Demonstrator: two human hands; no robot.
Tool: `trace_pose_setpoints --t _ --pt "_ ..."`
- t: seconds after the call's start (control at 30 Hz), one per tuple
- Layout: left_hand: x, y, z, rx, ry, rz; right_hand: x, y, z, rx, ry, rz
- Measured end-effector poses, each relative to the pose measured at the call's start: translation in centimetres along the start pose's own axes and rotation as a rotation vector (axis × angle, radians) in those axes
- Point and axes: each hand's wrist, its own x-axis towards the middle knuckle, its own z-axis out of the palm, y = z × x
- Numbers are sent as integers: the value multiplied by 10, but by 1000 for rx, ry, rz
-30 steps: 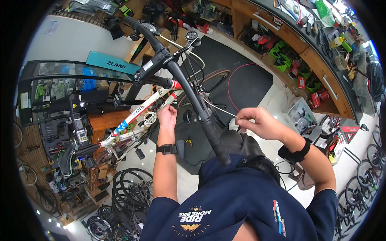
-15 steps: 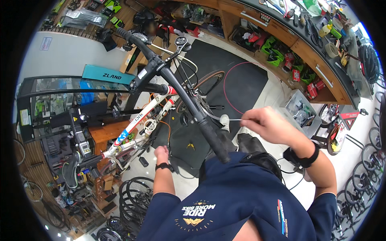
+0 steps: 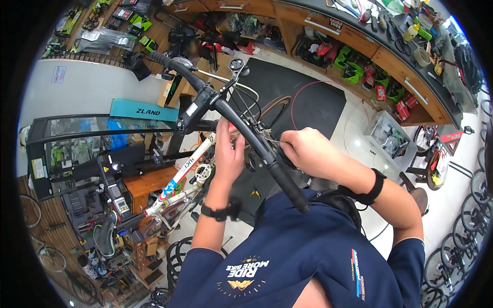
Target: The person inserts bicycle cables into housing, threads them through the handlebar controls, and secures the components using a screwdriver.
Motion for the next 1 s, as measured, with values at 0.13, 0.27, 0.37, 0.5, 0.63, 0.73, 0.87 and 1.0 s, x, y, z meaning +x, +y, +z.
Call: trace_pose_setpoints --t 0.13,0.27,0.37,0.5,0.63,0.73,0.87,1.0 --pt "30 -1 3 -1 -125 153 -5 4 -1 45 -26 28" --pt "29 -25 0 164 31 237 -36 20 -41 203 -283 170" --pt "23 -52 1 362 51 268 -81 65 -63 250 -303 329" --pt "-20 -124 7 399 -91 -1 -110 83 -73 355 -242 402" --pt "-94 -195 -3 619 -439 -455 -89 50 -66 285 -111 242" --pt "-163 -273 -31 783 -894 -728 -53 29 -41 284 -61 71" --pt "-181 -260 -26 602 -1210 -987 -8 23 0 191 37 -78" --pt "-162 -235 -16 562 -978 -783 3 7 12 248 136 -32"
